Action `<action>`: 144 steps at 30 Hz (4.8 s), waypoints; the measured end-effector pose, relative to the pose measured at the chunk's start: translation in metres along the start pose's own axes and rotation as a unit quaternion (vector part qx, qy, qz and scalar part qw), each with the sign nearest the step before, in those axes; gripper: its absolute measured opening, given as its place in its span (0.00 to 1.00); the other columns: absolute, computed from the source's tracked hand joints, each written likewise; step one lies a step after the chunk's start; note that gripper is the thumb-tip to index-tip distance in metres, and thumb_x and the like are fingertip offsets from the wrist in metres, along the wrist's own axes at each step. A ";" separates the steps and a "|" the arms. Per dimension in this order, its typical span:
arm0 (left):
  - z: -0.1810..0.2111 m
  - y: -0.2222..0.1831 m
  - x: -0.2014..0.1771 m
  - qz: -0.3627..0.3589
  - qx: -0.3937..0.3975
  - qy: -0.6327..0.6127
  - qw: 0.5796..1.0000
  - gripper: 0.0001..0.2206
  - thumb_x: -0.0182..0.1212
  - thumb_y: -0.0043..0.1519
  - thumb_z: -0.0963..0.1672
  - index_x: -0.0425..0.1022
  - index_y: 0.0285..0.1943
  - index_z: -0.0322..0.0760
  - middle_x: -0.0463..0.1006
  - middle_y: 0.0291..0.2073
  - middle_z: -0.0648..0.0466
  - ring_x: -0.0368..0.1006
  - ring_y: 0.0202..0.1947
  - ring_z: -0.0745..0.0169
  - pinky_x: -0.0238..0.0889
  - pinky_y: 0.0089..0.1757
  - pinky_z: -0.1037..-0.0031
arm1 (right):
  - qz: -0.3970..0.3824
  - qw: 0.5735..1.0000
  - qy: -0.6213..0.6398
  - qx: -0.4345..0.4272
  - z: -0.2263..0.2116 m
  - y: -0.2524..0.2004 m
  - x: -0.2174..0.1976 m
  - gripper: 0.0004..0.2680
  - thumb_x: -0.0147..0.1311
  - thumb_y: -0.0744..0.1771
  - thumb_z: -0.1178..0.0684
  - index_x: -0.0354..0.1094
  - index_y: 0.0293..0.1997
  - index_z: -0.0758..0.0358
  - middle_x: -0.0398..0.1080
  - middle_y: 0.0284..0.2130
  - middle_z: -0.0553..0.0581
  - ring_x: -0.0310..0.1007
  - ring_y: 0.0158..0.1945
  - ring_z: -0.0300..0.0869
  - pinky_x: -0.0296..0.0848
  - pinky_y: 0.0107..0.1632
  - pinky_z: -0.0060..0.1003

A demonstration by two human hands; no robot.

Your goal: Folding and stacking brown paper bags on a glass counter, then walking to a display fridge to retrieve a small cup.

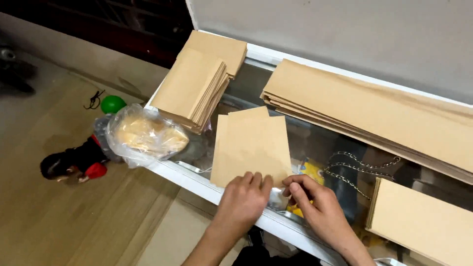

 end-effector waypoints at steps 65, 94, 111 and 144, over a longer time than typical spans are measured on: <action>0.180 0.103 0.008 -0.127 -0.200 -0.493 0.837 0.13 0.74 0.66 0.47 0.82 0.30 0.38 0.78 0.17 0.47 0.78 0.24 0.45 0.71 0.33 0.60 | 0.271 0.934 -0.105 0.207 0.192 -0.130 -0.254 0.17 0.72 0.68 0.33 0.83 0.34 0.56 0.80 0.22 0.54 0.84 0.33 0.55 0.76 0.44 0.46; 0.011 0.023 -0.020 -0.009 -0.146 -0.213 0.966 0.25 0.69 0.69 0.51 0.74 0.73 0.39 0.71 0.73 0.45 0.60 0.76 0.39 0.56 0.69 0.51 | 0.317 0.947 0.048 0.018 0.120 -0.105 -0.219 0.07 0.61 0.77 0.53 0.72 0.47 0.64 0.73 0.24 0.55 0.72 0.27 0.38 0.72 0.35 0.33; -0.010 -0.004 0.007 -0.054 0.012 -0.090 0.994 0.25 0.67 0.72 0.50 0.75 0.74 0.33 0.84 0.60 0.35 0.83 0.57 0.38 0.77 0.60 0.50 | 0.045 0.993 -0.095 0.046 0.004 -0.005 -0.041 0.12 0.62 0.69 0.39 0.84 0.55 0.43 0.89 0.32 0.41 0.75 0.27 0.34 0.73 0.37 0.34; 0.011 0.012 -0.012 0.089 -0.269 -0.680 0.676 0.08 0.74 0.69 0.44 0.84 0.40 0.35 0.77 0.27 0.60 0.67 0.29 0.74 0.65 0.32 0.81 | 0.184 0.938 0.269 0.119 0.047 -0.060 -0.088 0.15 0.57 0.71 0.51 0.77 0.65 0.66 0.86 0.49 0.65 0.85 0.45 0.53 0.87 0.40 0.53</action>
Point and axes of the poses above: each hand's wrist, its own y-axis towards the middle knuckle, its own x-axis out of the palm, z = x × y, the point moved 2 cm from there along y, towards the middle knuckle
